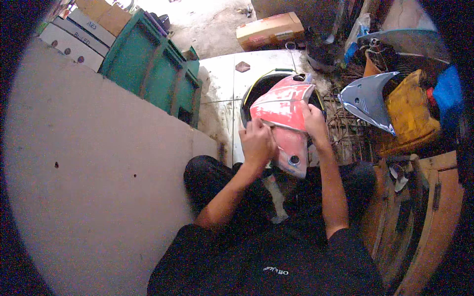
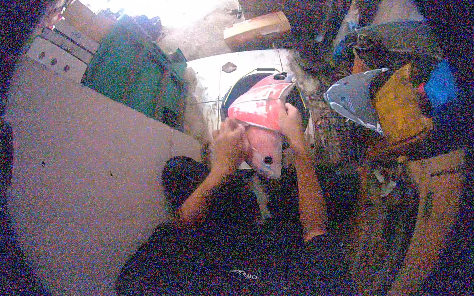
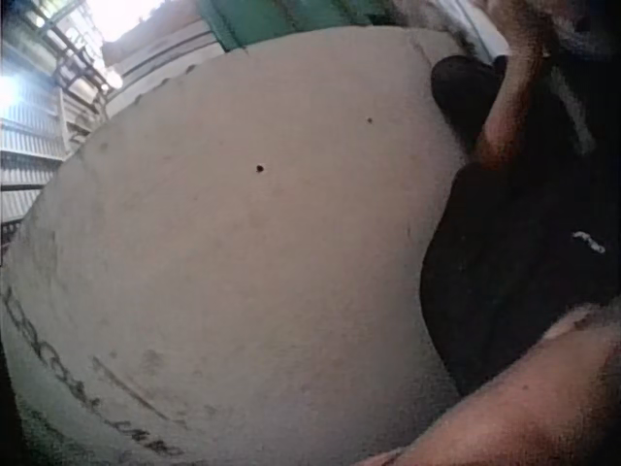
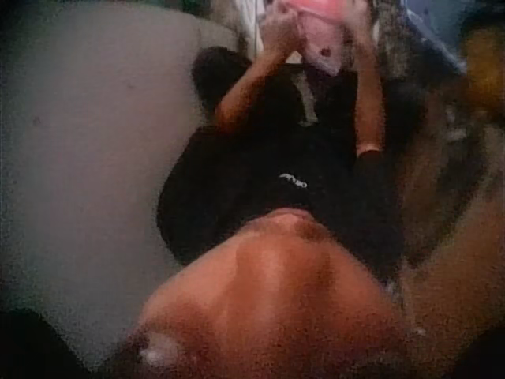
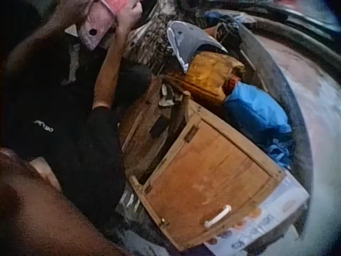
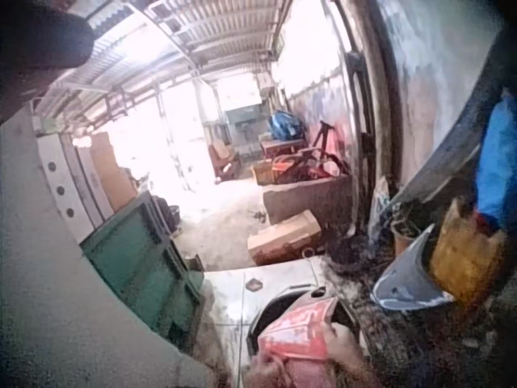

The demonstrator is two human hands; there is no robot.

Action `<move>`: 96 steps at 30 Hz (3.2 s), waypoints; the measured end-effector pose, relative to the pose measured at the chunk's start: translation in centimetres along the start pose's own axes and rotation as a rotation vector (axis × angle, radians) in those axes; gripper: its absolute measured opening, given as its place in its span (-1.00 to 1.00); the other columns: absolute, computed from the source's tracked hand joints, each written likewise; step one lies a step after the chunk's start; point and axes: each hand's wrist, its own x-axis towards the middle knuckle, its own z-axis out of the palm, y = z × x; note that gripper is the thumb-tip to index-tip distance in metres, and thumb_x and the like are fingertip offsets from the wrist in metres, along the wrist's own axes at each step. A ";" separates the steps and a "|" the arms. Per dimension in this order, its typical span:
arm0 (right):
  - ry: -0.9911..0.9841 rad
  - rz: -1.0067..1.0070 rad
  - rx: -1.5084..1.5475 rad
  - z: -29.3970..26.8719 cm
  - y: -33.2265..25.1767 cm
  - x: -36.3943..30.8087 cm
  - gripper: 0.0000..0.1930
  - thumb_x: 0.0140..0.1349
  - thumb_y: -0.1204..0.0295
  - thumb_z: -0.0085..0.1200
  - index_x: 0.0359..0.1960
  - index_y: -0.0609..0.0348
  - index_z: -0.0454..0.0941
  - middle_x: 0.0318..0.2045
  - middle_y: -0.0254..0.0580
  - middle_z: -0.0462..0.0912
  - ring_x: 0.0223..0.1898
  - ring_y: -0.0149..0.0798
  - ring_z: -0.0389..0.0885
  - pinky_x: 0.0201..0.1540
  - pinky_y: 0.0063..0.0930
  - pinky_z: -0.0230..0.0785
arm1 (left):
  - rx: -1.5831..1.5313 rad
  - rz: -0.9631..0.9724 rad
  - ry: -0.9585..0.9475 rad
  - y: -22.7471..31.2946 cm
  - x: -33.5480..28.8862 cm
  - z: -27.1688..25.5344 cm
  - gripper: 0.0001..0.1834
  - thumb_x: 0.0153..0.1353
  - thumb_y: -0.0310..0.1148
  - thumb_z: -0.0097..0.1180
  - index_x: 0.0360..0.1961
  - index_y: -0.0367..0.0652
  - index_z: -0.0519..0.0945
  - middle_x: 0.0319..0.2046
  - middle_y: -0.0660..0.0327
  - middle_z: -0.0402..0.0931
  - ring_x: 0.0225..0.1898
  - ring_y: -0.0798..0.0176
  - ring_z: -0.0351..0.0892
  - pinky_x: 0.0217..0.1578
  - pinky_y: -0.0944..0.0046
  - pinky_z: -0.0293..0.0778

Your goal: The person holds a red motorcycle fairing over a black bucket while using a piece of sandpaper to rub the surface of the fairing with both hands.

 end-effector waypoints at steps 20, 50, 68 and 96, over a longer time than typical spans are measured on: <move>-0.048 0.043 0.082 0.6 -0.5 0.0 -0.54 0.43 0.09 -0.08 -0.23 0.33 0.58 -0.37 -0.31 0.65 -0.40 -0.51 0.52 -0.27 -0.54 0.41 | -0.181 -0.072 0.121 0.3 -1.3 0.6 -0.80 0.15 -0.28 0.07 -0.51 -0.11 0.64 -0.26 0.24 0.49 -0.18 0.19 0.46 -0.15 0.06 0.16; -0.212 0.017 0.307 -3.5 -6.5 -2.5 -0.57 0.27 0.24 0.21 0.08 0.18 0.47 0.01 -0.18 0.59 0.03 -0.23 0.60 0.05 -0.29 0.50 | -0.750 -0.084 0.403 -0.1 7.8 -5.3 -0.63 0.40 -0.36 -0.12 0.07 -0.44 0.48 0.01 -0.21 0.44 0.03 -0.23 0.49 0.06 0.01 0.42; -0.094 0.054 0.488 -0.2 1.7 -4.1 -0.71 0.34 0.43 0.09 0.06 0.18 0.50 -0.04 -0.23 0.60 -0.04 -0.30 0.62 0.05 -0.29 0.50 | -0.873 -0.134 0.204 -0.4 5.7 -0.4 -0.64 0.38 -0.20 -0.03 -0.03 -0.19 0.67 0.15 -0.07 0.45 0.18 -0.06 0.40 0.17 0.04 0.28; 0.004 -0.087 0.187 1.0 -5.3 -8.2 -0.77 0.26 0.51 0.17 -0.05 0.19 0.55 -0.14 -0.31 0.59 -0.07 -0.36 0.56 0.06 -0.41 0.40 | -0.949 -0.296 0.146 0.6 6.7 -1.5 -0.64 0.42 -0.33 -0.18 0.03 -0.29 0.59 0.12 -0.25 0.43 0.03 -0.21 0.55 0.07 0.07 0.43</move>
